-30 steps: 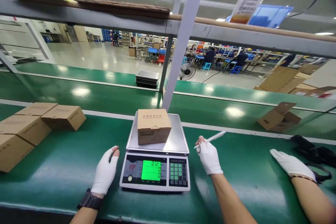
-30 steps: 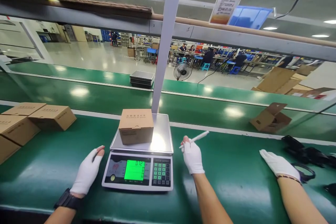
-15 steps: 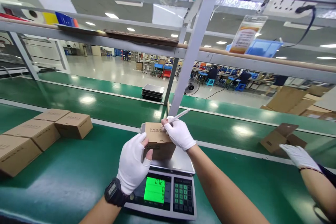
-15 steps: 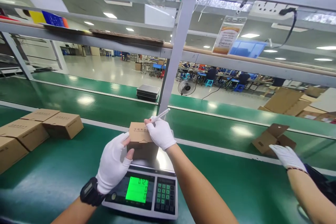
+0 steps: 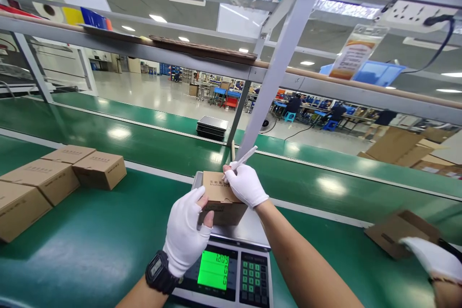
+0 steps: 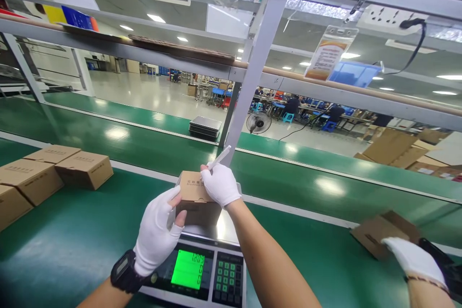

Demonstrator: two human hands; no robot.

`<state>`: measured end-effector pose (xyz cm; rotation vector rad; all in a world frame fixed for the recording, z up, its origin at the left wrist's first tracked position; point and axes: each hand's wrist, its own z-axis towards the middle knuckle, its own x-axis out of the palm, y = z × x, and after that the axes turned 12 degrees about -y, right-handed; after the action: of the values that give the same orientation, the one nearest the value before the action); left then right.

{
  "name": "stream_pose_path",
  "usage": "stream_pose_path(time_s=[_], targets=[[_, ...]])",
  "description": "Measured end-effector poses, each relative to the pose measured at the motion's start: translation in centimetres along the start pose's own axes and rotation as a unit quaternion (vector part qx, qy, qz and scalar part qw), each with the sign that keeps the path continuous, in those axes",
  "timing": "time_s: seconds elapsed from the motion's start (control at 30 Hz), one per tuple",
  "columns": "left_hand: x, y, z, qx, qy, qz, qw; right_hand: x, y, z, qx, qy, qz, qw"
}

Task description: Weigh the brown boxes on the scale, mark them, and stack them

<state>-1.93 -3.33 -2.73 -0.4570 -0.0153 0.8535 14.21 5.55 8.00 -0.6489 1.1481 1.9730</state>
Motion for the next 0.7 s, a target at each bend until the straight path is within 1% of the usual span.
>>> stream_pose_path(time_s=[0.17,0.23,0.37,0.53,0.7], targets=[[-0.05,-0.24,0.03,-0.002,-0.004,-0.003,1.0,0.18,-0.05,0.04,0.005,-0.014,-0.027,1.0],[-0.01,-0.29,0.01,-0.004,-0.006,-0.003,1.0,0.23,0.04,0.02,0.001,-0.012,-0.027,1.0],[0.04,-0.33,0.03,-0.005,-0.007,-0.011,1.0,0.18,0.39,-0.11,0.016,-0.006,-0.032,0.999],[0.02,-0.2,-0.1,-0.001,-0.004,-0.008,1.0,0.07,0.4,-0.2,0.017,-0.018,-0.052,0.998],[0.05,-0.13,-0.25,0.004,-0.01,0.001,1.0,0.13,0.11,-0.18,0.015,-0.016,-0.038,0.999]])
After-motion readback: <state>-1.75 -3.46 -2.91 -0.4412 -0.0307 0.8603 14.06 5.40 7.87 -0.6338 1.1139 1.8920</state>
